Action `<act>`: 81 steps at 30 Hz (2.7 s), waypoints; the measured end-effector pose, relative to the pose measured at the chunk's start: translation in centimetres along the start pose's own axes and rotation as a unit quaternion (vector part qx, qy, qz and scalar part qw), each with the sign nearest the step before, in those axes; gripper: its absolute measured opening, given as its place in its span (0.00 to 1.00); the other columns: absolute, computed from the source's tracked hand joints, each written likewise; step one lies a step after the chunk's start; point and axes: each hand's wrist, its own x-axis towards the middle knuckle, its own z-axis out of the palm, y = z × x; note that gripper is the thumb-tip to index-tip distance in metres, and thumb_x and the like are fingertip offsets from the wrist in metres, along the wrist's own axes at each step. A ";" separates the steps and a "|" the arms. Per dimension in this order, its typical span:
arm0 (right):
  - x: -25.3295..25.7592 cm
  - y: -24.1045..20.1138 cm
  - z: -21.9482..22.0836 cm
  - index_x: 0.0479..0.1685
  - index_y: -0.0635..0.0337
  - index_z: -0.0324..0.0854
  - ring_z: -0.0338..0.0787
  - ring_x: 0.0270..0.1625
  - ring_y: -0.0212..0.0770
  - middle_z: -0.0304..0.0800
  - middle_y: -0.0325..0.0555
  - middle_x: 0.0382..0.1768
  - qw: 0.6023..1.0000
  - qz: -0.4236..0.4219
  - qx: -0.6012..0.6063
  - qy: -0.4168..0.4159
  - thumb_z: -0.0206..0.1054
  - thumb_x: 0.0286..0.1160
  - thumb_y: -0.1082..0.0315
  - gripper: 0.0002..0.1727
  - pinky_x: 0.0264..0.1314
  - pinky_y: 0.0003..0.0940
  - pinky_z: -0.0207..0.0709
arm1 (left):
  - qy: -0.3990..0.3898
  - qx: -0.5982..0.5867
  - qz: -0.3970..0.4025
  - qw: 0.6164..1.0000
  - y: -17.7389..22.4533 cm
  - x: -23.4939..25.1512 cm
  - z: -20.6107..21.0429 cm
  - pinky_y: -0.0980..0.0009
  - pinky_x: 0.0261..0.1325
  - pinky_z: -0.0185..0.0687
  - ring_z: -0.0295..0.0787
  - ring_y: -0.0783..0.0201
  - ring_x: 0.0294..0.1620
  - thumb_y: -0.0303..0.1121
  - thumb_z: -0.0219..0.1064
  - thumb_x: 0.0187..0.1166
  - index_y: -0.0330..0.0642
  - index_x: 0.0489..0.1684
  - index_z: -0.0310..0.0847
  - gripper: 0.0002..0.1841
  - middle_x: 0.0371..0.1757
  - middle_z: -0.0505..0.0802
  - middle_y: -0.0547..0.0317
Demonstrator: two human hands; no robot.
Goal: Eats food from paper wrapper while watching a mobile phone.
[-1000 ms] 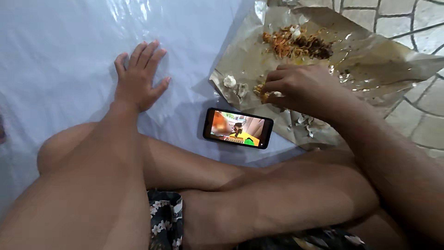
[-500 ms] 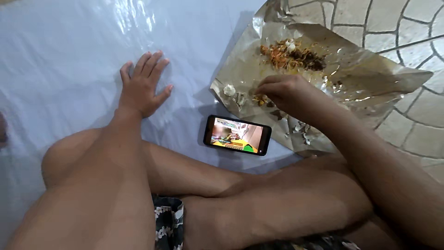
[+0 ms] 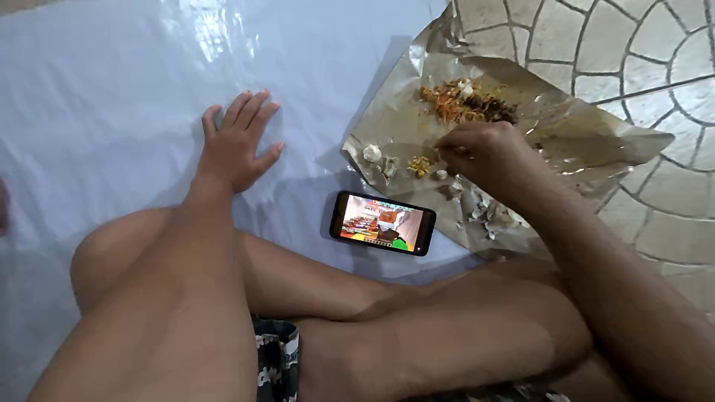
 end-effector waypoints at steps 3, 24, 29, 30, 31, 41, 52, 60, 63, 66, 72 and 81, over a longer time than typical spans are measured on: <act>0.1 -1.2 0.8 0.48 0.64 0.91 0.94 0.44 0.55 0.93 0.56 0.46 0.999 0.008 0.027 -0.024 0.69 0.75 0.82 0.10 0.50 0.55 0.89 | 0.009 -0.006 0.003 1.000 0.1 -0.1 0.0 0.30 0.86 0.35 0.47 0.50 0.96 0.65 0.43 0.82 0.58 0.92 0.60 0.39 0.95 0.60 0.61; 2.9 1.1 1.2 0.45 0.58 0.92 0.93 0.47 0.66 0.95 0.58 0.44 0.970 0.204 -0.062 0.118 0.71 0.80 0.51 0.18 0.44 0.72 0.78 | 0.017 -0.001 0.002 1.000 0.0 -0.3 0.4 0.32 0.87 0.37 0.48 0.52 0.96 0.67 0.41 0.82 0.60 0.92 0.60 0.39 0.95 0.62 0.63; 3.2 0.8 1.2 0.48 0.58 0.92 0.92 0.50 0.67 0.95 0.58 0.46 0.964 0.238 -0.050 0.108 0.69 0.80 0.59 0.13 0.46 0.73 0.76 | 0.017 0.000 0.001 1.000 -0.1 -0.4 0.4 0.32 0.87 0.36 0.48 0.52 0.96 0.67 0.41 0.83 0.60 0.92 0.60 0.39 0.95 0.61 0.63; 3.2 0.7 1.1 0.49 0.58 0.92 0.92 0.52 0.68 0.95 0.59 0.47 0.961 0.253 -0.047 0.099 0.69 0.80 0.59 0.13 0.48 0.75 0.75 | 0.016 -0.001 0.003 1.000 -0.1 -0.3 0.4 0.31 0.87 0.36 0.49 0.51 0.96 0.66 0.42 0.83 0.59 0.91 0.61 0.39 0.95 0.61 0.62; 3.2 0.7 1.0 0.50 0.58 0.92 0.91 0.53 0.69 0.95 0.59 0.47 0.959 0.259 -0.051 0.099 0.69 0.80 0.58 0.14 0.48 0.76 0.75 | 0.016 -0.001 0.004 1.000 -0.1 -0.2 0.3 0.31 0.87 0.36 0.49 0.51 0.96 0.66 0.42 0.83 0.58 0.91 0.60 0.38 0.95 0.61 0.62; 3.5 0.4 1.0 0.47 0.66 0.89 0.91 0.48 0.74 0.92 0.68 0.41 0.960 0.243 -0.102 0.098 0.65 0.80 0.58 0.17 0.44 0.76 0.75 | 0.005 0.011 0.004 1.000 0.0 -0.3 0.1 0.32 0.87 0.38 0.48 0.52 0.96 0.66 0.41 0.83 0.58 0.92 0.59 0.39 0.95 0.60 0.62; 3.2 2.7 -0.5 0.47 0.67 0.86 0.82 0.41 0.45 0.86 0.53 0.39 0.923 0.307 0.214 0.093 0.63 0.86 0.59 0.17 0.47 0.51 0.76 | 0.011 -0.003 0.000 1.000 -0.2 -0.2 0.3 0.32 0.87 0.35 0.47 0.53 0.96 0.68 0.41 0.82 0.59 0.92 0.59 0.40 0.95 0.60 0.62; 1.9 2.8 -1.2 0.47 0.64 0.90 0.87 0.41 0.38 0.91 0.50 0.41 0.945 0.227 0.217 0.096 0.71 0.80 0.64 0.11 0.50 0.43 0.82 | 0.006 -0.002 0.002 1.000 0.1 -0.2 0.2 0.30 0.87 0.37 0.48 0.51 0.96 0.66 0.43 0.83 0.58 0.92 0.59 0.39 0.95 0.60 0.63; 1.4 1.0 -1.3 0.45 0.62 0.90 0.87 0.37 0.38 0.92 0.47 0.39 0.946 0.198 0.255 0.014 0.72 0.79 0.66 0.08 0.46 0.42 0.83 | 0.006 -0.004 -0.003 1.000 0.1 -0.2 0.1 0.31 0.87 0.36 0.47 0.52 0.96 0.66 0.42 0.82 0.59 0.92 0.58 0.39 0.95 0.60 0.63; 1.1 -0.1 -0.7 0.39 0.60 0.91 0.88 0.34 0.32 0.93 0.43 0.35 0.922 0.227 0.314 -0.023 0.73 0.77 0.70 0.03 0.40 0.32 0.84 | 0.007 0.000 -0.002 1.000 -0.2 -0.2 0.3 0.32 0.87 0.35 0.46 0.53 0.96 0.67 0.41 0.82 0.60 0.93 0.58 0.39 0.96 0.59 0.63; 1.8 -0.3 -1.0 0.34 0.60 0.87 0.83 0.27 0.27 0.90 0.39 0.29 0.874 0.302 0.380 -0.012 0.73 0.75 0.73 0.03 0.31 0.24 0.77 | 0.008 0.005 0.003 1.000 -0.2 -0.2 0.4 0.31 0.87 0.36 0.47 0.52 0.96 0.69 0.39 0.82 0.59 0.92 0.58 0.41 0.96 0.59 0.63; 2.1 -0.1 -0.9 0.59 0.58 0.86 0.89 0.37 0.29 0.92 0.40 0.43 0.843 0.270 0.463 -0.039 0.66 0.79 0.78 0.14 0.41 0.25 0.85 | 0.012 -0.001 0.003 1.000 -0.1 -0.3 0.3 0.32 0.87 0.35 0.47 0.53 0.96 0.68 0.39 0.83 0.59 0.92 0.58 0.40 0.96 0.59 0.63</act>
